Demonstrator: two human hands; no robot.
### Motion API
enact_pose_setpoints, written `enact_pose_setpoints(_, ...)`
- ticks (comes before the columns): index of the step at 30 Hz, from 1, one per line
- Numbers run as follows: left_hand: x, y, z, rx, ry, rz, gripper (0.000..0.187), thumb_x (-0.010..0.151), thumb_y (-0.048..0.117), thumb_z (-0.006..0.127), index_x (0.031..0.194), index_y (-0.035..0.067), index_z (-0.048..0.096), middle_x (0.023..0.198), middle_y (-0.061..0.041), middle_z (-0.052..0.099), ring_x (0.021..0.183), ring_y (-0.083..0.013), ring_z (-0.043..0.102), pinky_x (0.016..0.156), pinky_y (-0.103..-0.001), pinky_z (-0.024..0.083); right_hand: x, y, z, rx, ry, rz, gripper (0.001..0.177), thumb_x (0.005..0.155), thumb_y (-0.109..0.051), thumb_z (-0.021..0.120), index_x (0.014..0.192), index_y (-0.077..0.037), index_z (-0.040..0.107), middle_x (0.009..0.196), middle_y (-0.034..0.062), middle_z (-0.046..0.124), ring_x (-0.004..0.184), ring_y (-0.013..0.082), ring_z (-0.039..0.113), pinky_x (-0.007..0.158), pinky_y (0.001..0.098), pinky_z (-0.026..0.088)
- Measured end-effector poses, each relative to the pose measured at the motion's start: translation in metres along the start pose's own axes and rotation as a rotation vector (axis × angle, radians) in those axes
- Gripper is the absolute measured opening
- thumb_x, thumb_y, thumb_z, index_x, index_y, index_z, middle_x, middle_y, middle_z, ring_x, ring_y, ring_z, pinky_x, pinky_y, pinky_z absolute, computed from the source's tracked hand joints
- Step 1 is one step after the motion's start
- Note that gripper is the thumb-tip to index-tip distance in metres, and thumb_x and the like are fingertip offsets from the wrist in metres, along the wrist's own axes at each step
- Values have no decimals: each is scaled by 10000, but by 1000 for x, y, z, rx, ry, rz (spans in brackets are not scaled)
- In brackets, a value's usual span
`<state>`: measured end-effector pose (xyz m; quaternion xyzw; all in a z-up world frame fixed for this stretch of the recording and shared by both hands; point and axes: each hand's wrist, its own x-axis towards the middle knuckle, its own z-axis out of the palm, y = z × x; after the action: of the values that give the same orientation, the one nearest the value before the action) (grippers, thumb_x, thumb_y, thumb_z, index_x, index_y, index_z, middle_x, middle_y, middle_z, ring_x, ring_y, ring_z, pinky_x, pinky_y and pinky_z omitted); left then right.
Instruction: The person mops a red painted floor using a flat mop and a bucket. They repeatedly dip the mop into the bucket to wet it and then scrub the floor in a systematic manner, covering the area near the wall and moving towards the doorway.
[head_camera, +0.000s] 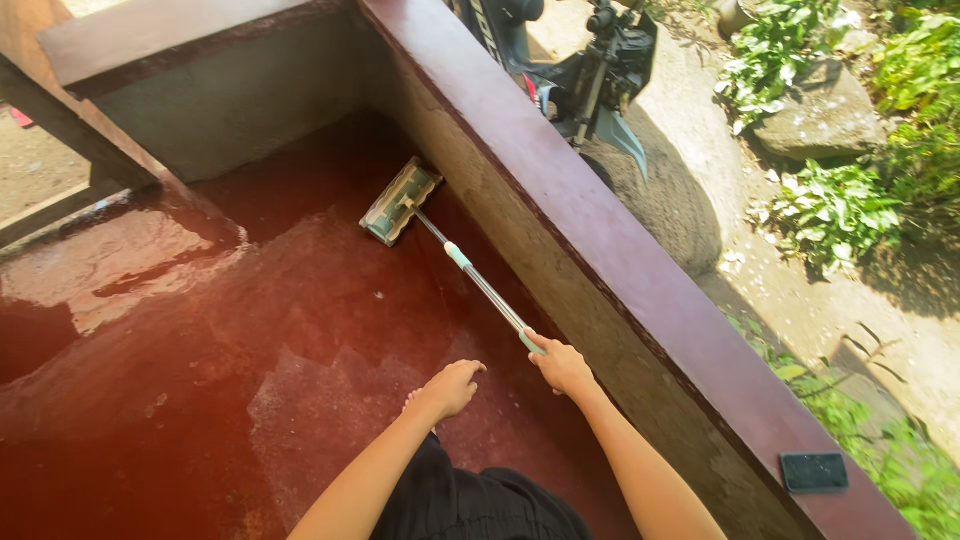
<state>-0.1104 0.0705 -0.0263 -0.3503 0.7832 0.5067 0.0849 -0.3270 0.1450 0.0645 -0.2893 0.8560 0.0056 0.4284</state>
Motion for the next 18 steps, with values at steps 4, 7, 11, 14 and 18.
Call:
enact_pose_setpoints(4,-8,21,60,-1,-10,57,423,918,95,591,1339,133,592,1407,-110,587,1305,-324,548,1072,-422,462,-35,78,7,29,3,-16,595,983,-339,603,1518,-523,417,1014,120,699,622,251,701,655,385,644)
enact_pose_setpoints(7,-19,40,108,-2,-19,69,417,929,87,573,1343,129,587,1399,-120,591,1301,-331,553,1063,-430,468,-63,131,11,52,-18,6,596,989,-338,599,1525,-523,414,960,147,687,595,268,688,641,397,637)
enact_pose_setpoints(11,-45,71,176,-20,-56,92,412,929,96,582,1340,122,595,1380,-127,589,1287,-333,556,1061,-429,465,-107,194,17,38,-45,12,609,1004,-337,576,1549,-521,375,901,182,693,567,274,687,643,393,614)
enact_pose_setpoints(14,-64,100,206,-70,-113,54,437,938,88,542,1374,116,568,1381,-127,592,1197,-367,628,1020,-441,514,-145,233,32,62,-8,-20,587,987,-344,586,1511,-517,383,982,38,601,556,276,693,614,432,629)
enact_pose_setpoints(18,-111,135,258,-114,-104,84,514,928,74,539,1437,123,483,1468,-104,515,1230,-356,596,1016,-447,517,-196,277,44,69,-72,77,610,1000,-341,569,1546,-517,362,790,121,632,554,240,649,595,395,605)
